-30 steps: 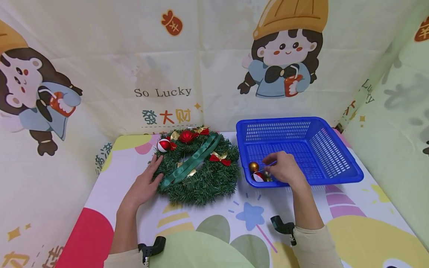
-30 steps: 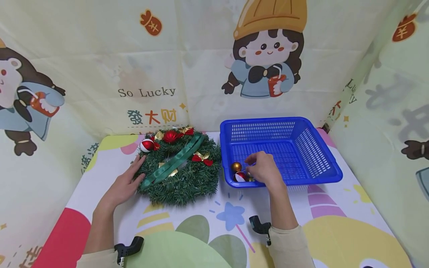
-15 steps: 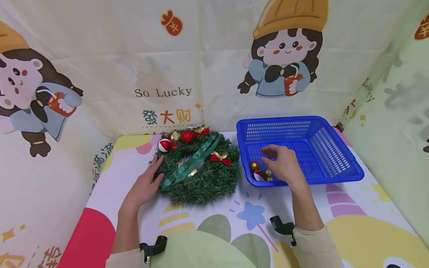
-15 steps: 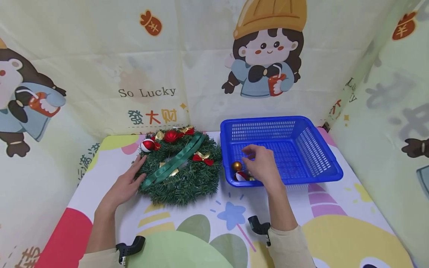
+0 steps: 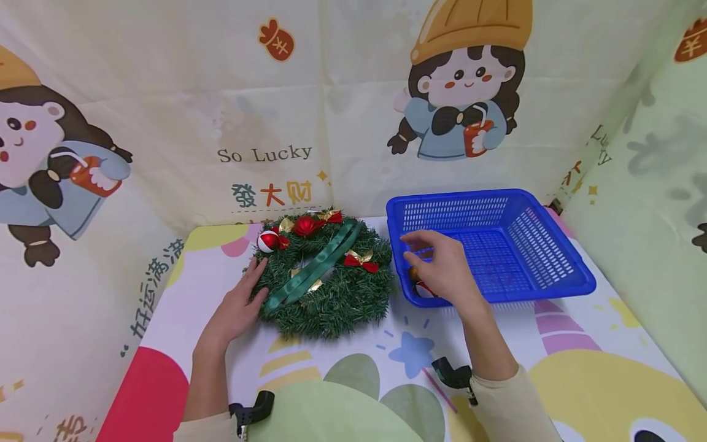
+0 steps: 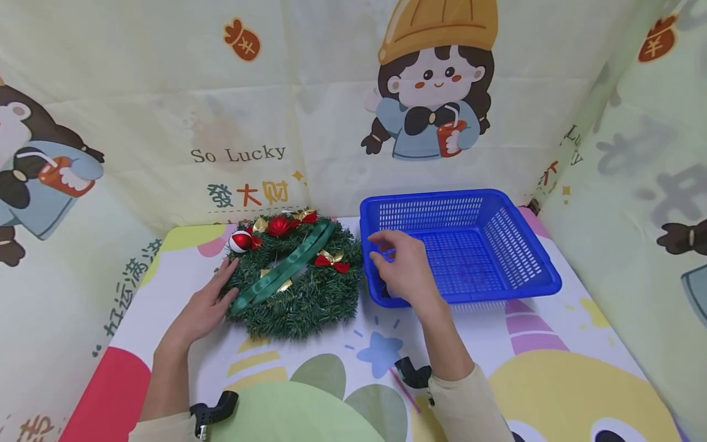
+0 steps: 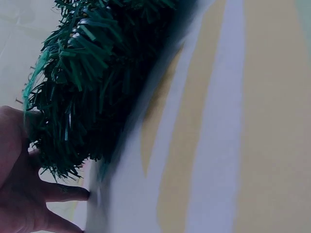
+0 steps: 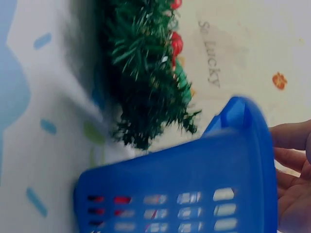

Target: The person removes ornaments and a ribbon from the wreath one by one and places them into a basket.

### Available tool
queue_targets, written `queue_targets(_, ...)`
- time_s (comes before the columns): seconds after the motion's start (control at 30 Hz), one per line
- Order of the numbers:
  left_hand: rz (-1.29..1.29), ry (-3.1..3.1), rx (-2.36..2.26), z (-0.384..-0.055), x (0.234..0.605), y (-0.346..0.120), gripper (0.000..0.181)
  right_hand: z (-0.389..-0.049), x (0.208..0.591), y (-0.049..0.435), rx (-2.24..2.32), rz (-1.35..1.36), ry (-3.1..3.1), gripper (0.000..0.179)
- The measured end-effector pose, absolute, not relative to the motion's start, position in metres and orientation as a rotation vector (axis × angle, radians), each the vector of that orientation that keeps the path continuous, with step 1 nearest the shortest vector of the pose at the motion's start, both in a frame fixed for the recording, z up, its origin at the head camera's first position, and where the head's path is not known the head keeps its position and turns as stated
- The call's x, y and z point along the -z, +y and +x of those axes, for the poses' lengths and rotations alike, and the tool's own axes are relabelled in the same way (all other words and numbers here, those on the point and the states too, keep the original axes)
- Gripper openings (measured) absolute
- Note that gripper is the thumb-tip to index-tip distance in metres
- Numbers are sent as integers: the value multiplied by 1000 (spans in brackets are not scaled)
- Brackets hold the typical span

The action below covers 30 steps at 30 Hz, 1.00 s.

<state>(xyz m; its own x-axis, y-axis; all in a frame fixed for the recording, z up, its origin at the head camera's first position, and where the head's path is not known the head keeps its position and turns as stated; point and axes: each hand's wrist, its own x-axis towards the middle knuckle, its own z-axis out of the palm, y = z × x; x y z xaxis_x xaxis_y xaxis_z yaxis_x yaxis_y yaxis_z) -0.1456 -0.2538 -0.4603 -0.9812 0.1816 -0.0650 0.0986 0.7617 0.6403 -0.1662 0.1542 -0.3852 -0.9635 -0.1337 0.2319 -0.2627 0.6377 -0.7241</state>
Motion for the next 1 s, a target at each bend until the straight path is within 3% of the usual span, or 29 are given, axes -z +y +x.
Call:
queue_targets(0.63, 280, 2760, -921, -154, 443, -259, 67, -208, 366, 74, -1246, 781, -2863, 36)
queue_targets(1.0, 281, 2763, -944, -152, 448, -260, 67, -235, 358, 42, -1320, 748, -3018, 45)
